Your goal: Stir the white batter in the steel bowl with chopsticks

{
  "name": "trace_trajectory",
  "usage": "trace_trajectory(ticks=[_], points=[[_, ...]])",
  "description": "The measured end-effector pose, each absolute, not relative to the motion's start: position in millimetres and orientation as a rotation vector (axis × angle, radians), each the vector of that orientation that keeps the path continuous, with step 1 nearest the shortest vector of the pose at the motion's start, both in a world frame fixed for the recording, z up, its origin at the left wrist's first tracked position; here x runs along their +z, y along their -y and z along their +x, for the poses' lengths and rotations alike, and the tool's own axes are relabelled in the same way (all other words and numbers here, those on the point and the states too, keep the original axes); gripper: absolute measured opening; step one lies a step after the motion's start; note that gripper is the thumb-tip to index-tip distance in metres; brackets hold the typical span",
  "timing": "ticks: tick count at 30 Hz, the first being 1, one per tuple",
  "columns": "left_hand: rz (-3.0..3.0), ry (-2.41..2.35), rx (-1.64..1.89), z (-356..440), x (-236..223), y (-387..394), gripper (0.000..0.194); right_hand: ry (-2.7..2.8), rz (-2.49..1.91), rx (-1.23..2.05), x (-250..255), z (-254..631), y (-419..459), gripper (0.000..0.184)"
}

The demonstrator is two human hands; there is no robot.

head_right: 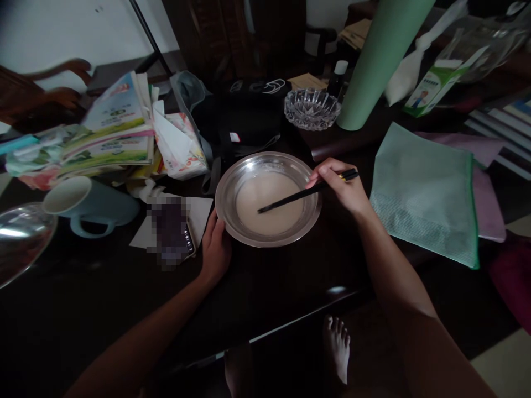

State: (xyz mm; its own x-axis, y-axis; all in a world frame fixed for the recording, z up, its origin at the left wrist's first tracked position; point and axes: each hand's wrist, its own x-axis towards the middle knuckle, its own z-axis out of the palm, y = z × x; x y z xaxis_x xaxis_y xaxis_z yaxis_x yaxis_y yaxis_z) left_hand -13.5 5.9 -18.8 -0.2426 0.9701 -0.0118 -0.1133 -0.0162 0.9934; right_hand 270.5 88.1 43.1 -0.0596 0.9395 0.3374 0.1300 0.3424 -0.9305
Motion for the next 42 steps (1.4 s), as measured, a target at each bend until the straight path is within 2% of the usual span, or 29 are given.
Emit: trace_trajectory(ticks=[7,11,14,19,23,25,28,31,34,37,42], points=[[1.012,-1.292,1.442,-12.9,-18.2,-5.8,0.047,1.272,-1.061,0.79,41.3,277.5,-92.9,0.036],[1.011,-1.306,1.438,-13.4,-17.4,-6.2,0.048,1.456,-1.022,0.911,42.7,272.5,-89.7,0.032],[0.997,-1.31,1.44,-13.4,-18.1,-6.3,0.049,1.535,-1.041,0.863,42.3,272.3,-90.0,0.027],[1.006,-1.299,1.436,-13.1,-18.5,-6.0,0.049,1.289,-1.044,0.779,39.9,276.6,-93.5,0.033],[1.015,-1.291,1.444,-13.4,-17.0,-6.0,0.048,1.451,-1.013,0.929,42.3,272.2,-89.6,0.03],[1.024,-1.291,1.446,-13.4,-16.4,-6.0,0.048,1.532,-1.039,0.896,43.0,271.9,-89.2,0.028],[1.03,-1.297,1.437,-13.4,-16.4,-5.9,0.048,1.402,-1.088,0.773,42.5,275.0,-91.4,0.031],[1.021,-1.293,1.432,-13.4,-16.9,-5.9,0.048,1.274,-1.06,0.793,42.0,275.6,-91.7,0.035],[1.013,-1.293,1.435,-13.3,-17.0,-6.2,0.048,1.412,-1.033,0.917,42.4,272.3,-89.4,0.031],[1.013,-1.3,1.433,-13.1,-16.7,-6.2,0.049,1.546,-1.07,0.857,42.0,272.6,-90.3,0.028],[1.011,-1.295,1.444,-12.4,-16.4,-5.8,0.049,1.249,-1.035,0.746,39.6,278.0,-95.6,0.034]])
